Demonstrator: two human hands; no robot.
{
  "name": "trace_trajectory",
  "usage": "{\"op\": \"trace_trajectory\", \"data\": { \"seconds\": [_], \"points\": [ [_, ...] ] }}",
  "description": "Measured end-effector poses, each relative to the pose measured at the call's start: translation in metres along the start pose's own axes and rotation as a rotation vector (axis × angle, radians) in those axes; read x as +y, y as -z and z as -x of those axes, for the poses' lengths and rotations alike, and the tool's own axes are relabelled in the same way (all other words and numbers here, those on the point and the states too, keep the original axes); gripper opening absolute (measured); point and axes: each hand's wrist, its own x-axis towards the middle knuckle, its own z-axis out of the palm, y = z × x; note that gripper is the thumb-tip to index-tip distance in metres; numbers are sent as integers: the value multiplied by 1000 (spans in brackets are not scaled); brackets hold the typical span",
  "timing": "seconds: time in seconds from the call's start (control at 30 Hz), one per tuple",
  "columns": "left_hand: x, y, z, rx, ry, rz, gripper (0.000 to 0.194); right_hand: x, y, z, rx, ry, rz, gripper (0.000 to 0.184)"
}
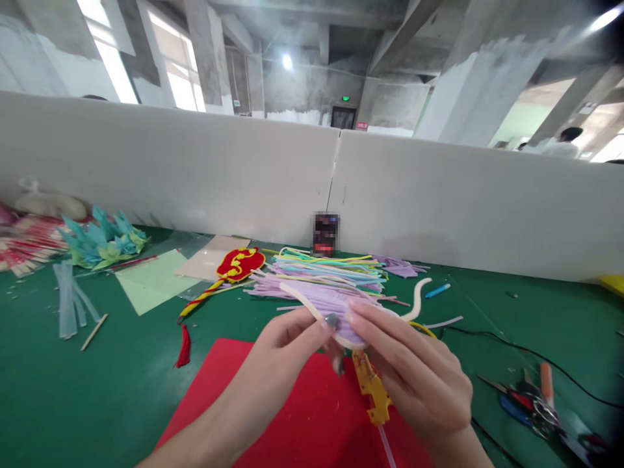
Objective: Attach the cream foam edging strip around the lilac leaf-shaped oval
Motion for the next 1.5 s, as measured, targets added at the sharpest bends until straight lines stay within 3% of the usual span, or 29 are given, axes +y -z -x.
{"op": "trace_trajectory", "data": {
  "seconds": [0.2,0.4,0.83,0.97,1.1,1.5],
  "points": [
    [0,2,2,-26,11,50,27,-4,6,6,-35,59,-29,45],
    [0,2,2,-23,21,66,26,-3,5,2,-25,59,-8,32],
    [-2,3,-1,3,43,30,26,-2,4,-10,-40,59,-18,25],
    [0,2,-3,18,27,-17,27,-2,4,-11,-42,67,-49,25],
    [2,0,-4,-3,30,-1,13,-1,4,-10,-37,72,-48,24],
    [0,-2,-4,-9,-20,25,17,0,4,-6,-77,83,-49,26]
  ]
}}
